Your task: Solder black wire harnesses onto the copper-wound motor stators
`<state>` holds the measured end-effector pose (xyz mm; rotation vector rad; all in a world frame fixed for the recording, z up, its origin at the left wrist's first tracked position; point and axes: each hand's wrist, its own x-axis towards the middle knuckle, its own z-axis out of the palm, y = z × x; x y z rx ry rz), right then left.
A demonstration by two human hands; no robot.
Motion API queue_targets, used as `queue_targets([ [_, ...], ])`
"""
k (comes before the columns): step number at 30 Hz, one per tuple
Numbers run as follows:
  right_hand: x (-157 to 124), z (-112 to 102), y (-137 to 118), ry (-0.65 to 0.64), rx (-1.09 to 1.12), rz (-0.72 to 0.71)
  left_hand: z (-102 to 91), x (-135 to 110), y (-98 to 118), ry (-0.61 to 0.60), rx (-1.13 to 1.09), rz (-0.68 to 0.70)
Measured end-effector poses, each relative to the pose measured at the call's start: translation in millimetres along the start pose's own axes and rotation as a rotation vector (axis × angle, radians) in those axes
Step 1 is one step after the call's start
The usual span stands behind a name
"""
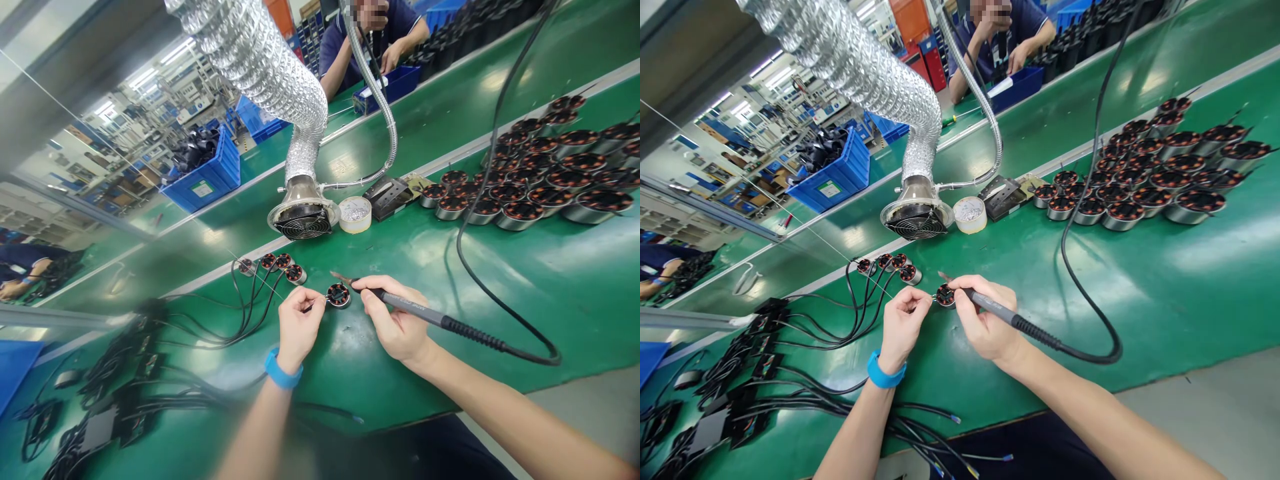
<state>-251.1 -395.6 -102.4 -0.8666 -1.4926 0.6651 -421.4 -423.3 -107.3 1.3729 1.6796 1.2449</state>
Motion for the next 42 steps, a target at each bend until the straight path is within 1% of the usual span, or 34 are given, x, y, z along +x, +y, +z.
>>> queue_targets([
  [3, 1, 3, 1, -0.015, -0.076, -0.09, -0.5, 0, 0, -0.003, -0.002, 0.009],
  [7, 1, 7, 8, -0.116, -0.207, -0.144, -1.0, 0, -1, 0.0, -0.011, 0.013],
  [10, 1, 9, 11, -0.206, -0.287, -0.13, -1.1, 0, -3, 0.002, -0.014, 0.017],
  [14, 1, 10, 14, -0.336, -0.335, -0.074, -1.2, 2, -5, -0.006, -0.012, 0.013],
  [17, 0, 10, 16, -0.399, -0.341, -0.048, -1.1, 2, -5, -0.012, -0.016, 0.006],
  [21, -1, 10, 22, -0.459, -0.29, -0.034, -1.3, 1, -3, -0.011, -0.028, -0.007],
  [26, -1, 10, 30, -0.462, -0.207, -0.031, -3.9, 2, -4, 0.005, -0.098, -0.025],
  [30, -3, 19, 33, -0.478, -0.181, -0.053, -5.3, 3, -3, 0.044, -0.153, -0.008],
  [35, -8, 29, 33, -0.499, -0.127, -0.072, -5.2, 2, -1, -0.005, -0.11, 0.07],
  [39, -5, 26, 28, -0.448, -0.033, -0.045, -7.5, 0, 0, -0.023, -0.067, 0.101],
  [42, 1, 25, 20, -0.394, 0.043, -0.088, -8.5, -3, 2, -0.034, -0.024, 0.12],
])
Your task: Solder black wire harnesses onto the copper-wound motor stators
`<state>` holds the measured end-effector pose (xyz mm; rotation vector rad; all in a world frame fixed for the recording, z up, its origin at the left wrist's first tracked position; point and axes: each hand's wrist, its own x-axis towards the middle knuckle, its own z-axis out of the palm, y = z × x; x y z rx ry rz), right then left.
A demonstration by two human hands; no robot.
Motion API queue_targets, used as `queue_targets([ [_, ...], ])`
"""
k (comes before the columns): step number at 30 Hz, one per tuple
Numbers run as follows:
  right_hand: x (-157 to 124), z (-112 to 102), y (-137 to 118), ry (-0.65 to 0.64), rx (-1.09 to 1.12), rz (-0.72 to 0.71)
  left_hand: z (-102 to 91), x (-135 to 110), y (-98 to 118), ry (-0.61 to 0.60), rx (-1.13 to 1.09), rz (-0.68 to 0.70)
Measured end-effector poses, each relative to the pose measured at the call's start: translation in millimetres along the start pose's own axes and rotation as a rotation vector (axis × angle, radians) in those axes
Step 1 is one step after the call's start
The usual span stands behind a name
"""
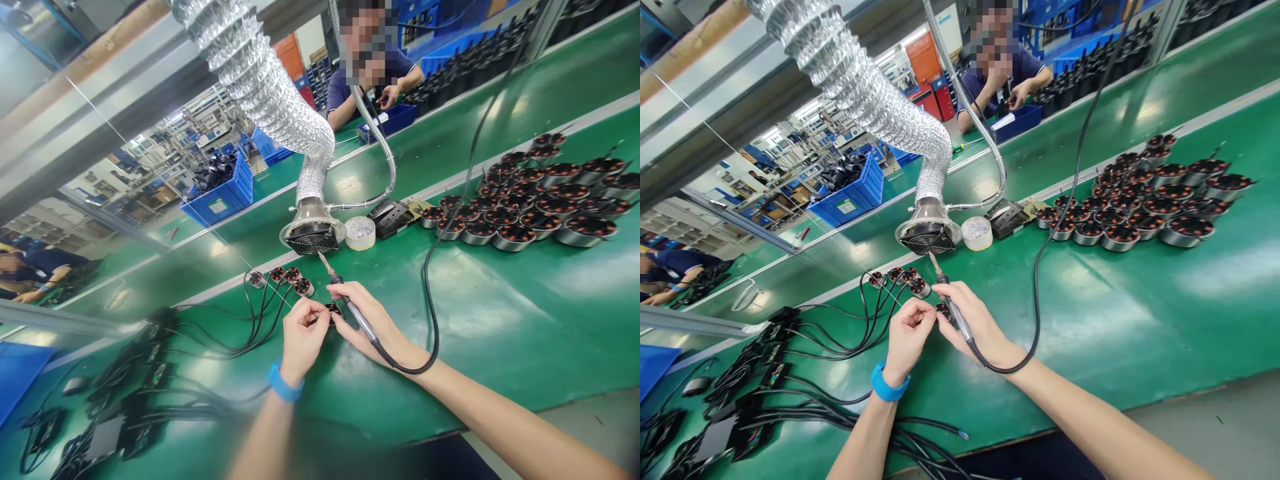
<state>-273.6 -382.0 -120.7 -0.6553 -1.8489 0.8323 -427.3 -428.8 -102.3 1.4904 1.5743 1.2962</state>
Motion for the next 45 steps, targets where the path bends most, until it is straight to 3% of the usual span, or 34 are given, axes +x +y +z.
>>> queue_targets([
  [5, 6, 2, -5, 0.016, 0.053, -0.118, -0.1, -4, 3, -0.002, 0.058, 0.026],
  [14, -1, 1, 2, 0.039, -0.053, -0.124, -1.8, -6, 5, -0.009, 0.098, 0.01],
  [23, -10, -1, 10, -0.034, -0.101, -0.146, 1.3, -12, 9, 0.041, 0.244, 0.116],
  [26, -5, -5, 2, 0.038, -0.081, -0.122, 2.3, -13, 8, 0.063, 0.259, 0.144],
  [34, -5, -25, -15, 0.398, -0.12, 0.009, 6.4, -15, 9, 0.092, 0.263, 0.119],
  [45, -4, -26, -19, 0.416, -0.058, -0.06, 8.3, -12, 0, 0.12, 0.172, 0.011],
])
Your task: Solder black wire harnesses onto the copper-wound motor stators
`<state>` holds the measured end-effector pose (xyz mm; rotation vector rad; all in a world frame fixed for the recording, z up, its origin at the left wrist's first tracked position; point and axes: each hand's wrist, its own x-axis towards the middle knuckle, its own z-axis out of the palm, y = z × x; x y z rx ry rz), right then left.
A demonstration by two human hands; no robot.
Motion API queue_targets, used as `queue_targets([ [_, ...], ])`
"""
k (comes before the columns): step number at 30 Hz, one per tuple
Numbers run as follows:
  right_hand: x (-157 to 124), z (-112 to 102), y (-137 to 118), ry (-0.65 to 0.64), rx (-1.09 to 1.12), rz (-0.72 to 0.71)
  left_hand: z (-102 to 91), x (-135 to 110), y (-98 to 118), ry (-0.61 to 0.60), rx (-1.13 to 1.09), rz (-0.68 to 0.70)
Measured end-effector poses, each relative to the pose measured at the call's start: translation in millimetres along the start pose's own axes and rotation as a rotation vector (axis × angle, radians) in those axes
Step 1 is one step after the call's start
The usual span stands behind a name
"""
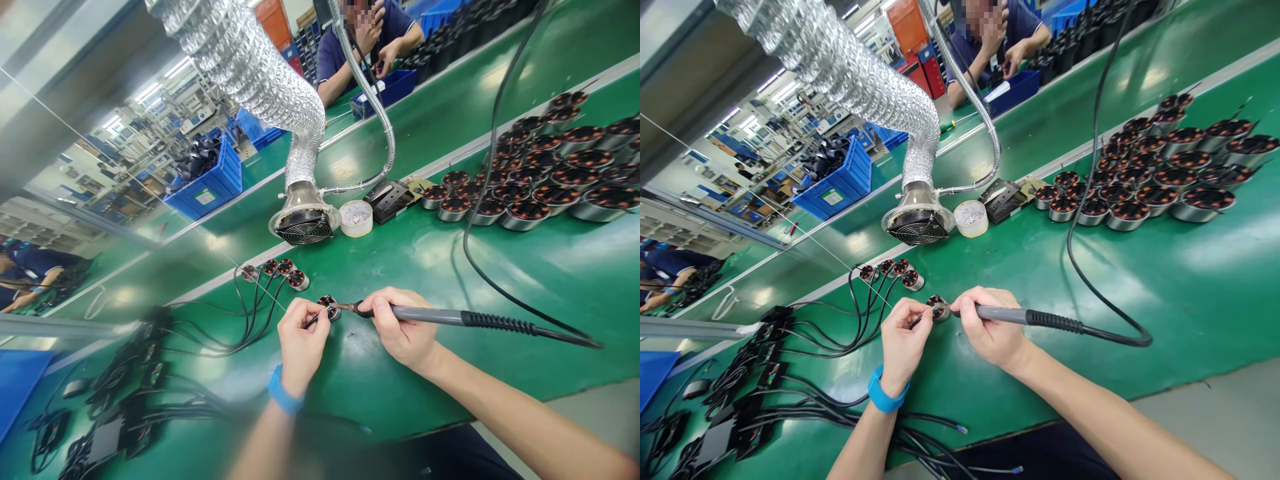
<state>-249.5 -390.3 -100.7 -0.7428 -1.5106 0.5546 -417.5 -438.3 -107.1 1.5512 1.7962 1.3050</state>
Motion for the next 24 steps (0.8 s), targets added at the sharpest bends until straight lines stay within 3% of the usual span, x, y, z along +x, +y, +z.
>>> queue_targets([
  [11, -0.8, 2.9, 3.9, -0.068, -0.003, 0.01, -0.2, 0.6, 2.8, 0.006, 0.0, 0.003],
  [18, -3.9, 2.3, 2.3, 0.043, 0.019, 0.111, 0.5, -0.2, 0.5, 0.009, 0.003, -0.003],
  [24, -4.6, 1.1, 4.0, 0.028, -0.018, 0.025, 0.7, -0.1, 1.4, 0.011, 0.004, 0.0],
])
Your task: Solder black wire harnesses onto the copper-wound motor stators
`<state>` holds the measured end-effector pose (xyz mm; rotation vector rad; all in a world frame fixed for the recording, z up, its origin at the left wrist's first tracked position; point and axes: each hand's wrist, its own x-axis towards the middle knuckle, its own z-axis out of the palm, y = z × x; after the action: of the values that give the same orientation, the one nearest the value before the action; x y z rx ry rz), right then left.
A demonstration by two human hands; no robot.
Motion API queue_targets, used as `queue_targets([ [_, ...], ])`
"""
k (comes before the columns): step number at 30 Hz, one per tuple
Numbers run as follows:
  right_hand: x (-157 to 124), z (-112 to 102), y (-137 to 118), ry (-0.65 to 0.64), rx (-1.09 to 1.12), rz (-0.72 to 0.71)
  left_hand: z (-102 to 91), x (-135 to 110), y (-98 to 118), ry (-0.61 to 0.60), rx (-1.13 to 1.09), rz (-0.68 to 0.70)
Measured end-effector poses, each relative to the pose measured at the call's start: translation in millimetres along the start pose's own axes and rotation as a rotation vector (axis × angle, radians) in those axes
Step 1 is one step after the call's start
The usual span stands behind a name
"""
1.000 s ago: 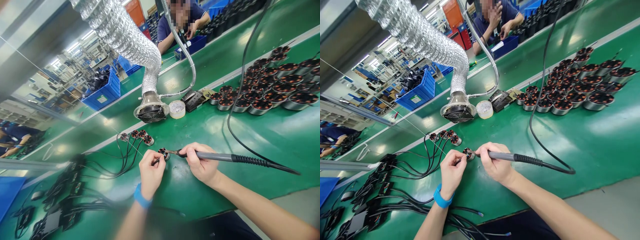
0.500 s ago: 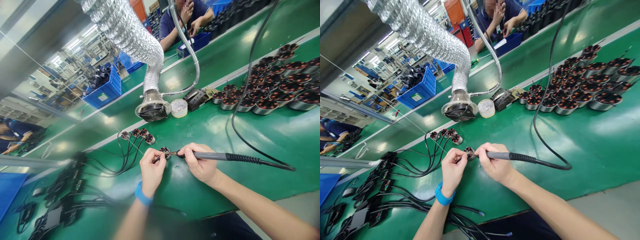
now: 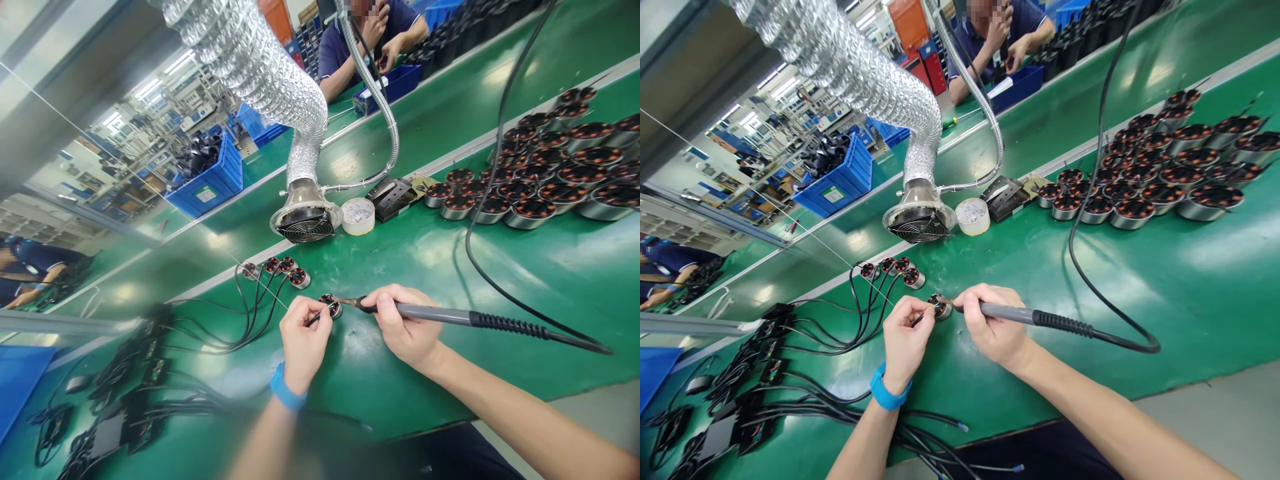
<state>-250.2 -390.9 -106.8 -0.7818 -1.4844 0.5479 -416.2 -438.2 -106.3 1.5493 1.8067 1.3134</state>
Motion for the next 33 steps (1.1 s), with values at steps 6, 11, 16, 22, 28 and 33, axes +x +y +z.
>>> queue_targets([
  [6, 1.6, 0.7, -0.7, -0.036, 0.024, -0.071, 0.7, -0.1, 0.0, -0.002, -0.007, -0.01],
  [11, 2.9, 1.5, -2.9, -0.059, 0.009, -0.075, 1.2, -0.5, 0.5, 0.0, -0.002, -0.012],
  [16, 2.7, 2.5, -1.6, -0.056, 0.021, -0.089, 1.5, -1.0, -0.8, 0.009, -0.015, -0.011],
  [22, 1.0, 2.0, -0.8, -0.045, 0.046, -0.044, 2.0, -1.9, -2.7, 0.012, -0.014, -0.004],
  [28, -0.8, 1.8, -0.3, -0.02, 0.076, 0.024, 2.6, -2.0, -1.7, 0.009, -0.024, -0.02],
  [33, 0.6, 1.5, -1.6, -0.012, 0.059, -0.001, 2.8, -2.0, -0.8, 0.012, -0.023, -0.018],
])
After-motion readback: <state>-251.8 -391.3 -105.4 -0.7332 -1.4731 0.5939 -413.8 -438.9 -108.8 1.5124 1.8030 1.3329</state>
